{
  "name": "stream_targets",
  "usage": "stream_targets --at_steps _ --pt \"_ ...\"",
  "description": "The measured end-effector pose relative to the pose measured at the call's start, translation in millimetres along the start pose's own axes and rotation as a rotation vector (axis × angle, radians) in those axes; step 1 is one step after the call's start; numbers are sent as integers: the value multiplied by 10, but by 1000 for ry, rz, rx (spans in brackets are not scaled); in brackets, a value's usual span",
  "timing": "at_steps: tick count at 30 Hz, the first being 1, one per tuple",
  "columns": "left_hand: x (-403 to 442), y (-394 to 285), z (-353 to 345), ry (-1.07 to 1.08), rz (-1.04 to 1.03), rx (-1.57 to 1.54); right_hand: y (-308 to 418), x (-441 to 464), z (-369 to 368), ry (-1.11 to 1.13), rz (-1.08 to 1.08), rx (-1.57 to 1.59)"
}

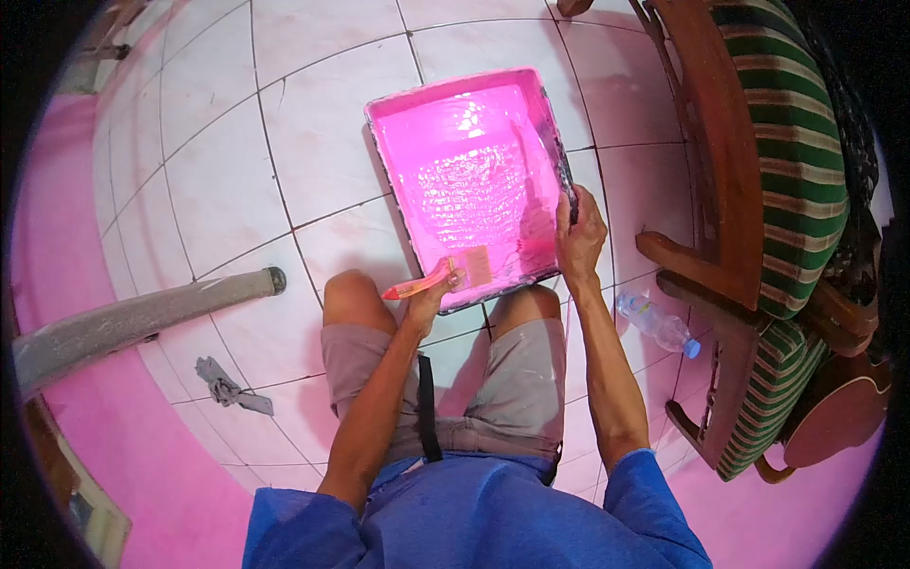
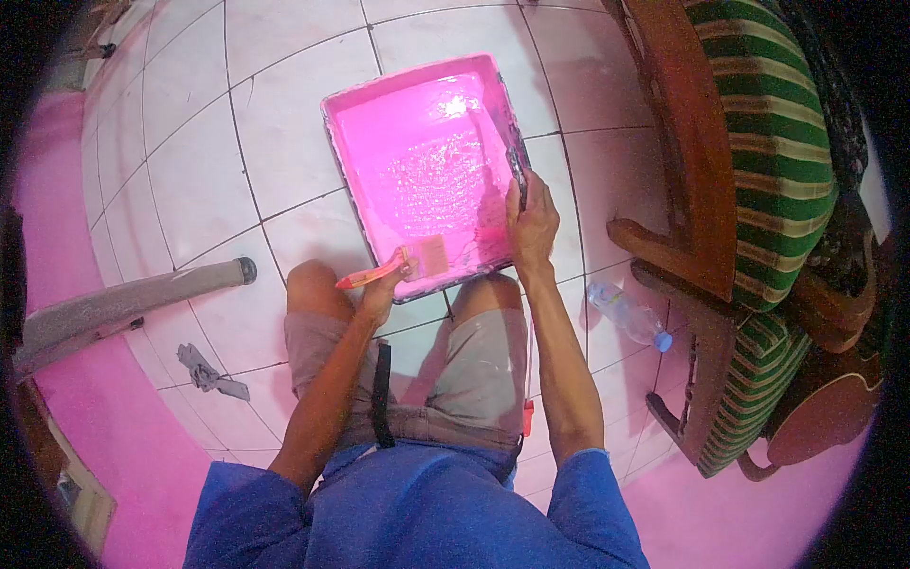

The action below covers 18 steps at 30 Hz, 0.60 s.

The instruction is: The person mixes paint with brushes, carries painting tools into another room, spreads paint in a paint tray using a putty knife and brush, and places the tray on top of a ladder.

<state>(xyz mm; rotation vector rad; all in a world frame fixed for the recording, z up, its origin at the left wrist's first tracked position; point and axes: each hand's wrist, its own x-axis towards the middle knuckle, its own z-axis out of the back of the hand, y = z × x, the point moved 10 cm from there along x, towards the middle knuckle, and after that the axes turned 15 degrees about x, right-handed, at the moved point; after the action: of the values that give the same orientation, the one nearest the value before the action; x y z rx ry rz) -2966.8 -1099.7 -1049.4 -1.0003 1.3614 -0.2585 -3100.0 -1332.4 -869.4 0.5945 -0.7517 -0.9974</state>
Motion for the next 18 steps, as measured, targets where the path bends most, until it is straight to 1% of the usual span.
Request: stream_targets --at_steps 1,3,5,7,8,9,11,12,13,15,16,17,18 --pt "9 35 1 2 4 3 -59 -18 -16 -1 -5 -1" --pt "35 83 -8 42 17 20 -178 -61 -201 141 -66 -109" --pt "53 99 -2 16 22 19 -125 -45 -153 92 -58 -56" --pt "38 135 5 -14 32 18 -137 -90 -114 69 -129 6" --pt "50 127 10 -30 34 4 -238 -135 -207 145 -133 -46" --pt "57 128 19 -47 34 -11 -282 -169 -218 137 -137 -42" --pt "140 305 55 -72 21 -22 -410 -240 -275 188 -227 -55" --pt "159 315 83 -103 9 -46 -452 -256 -251 167 -300 -14" --pt "158 343 84 -104 4 -39 -421 -276 -246 161 -299 -8" --pt "131 330 89 -137 -28 -86 -450 -324 -175 83 -403 89" --pt "76 261 55 -131 -38 -76 -598 -395 -247 69 -402 94" --pt "-30 284 59 -185 82 -129 -960 -565 -434 42 -488 237" --pt "-145 331 60 -240 201 -180 -986 -588 -453 24 -527 315"
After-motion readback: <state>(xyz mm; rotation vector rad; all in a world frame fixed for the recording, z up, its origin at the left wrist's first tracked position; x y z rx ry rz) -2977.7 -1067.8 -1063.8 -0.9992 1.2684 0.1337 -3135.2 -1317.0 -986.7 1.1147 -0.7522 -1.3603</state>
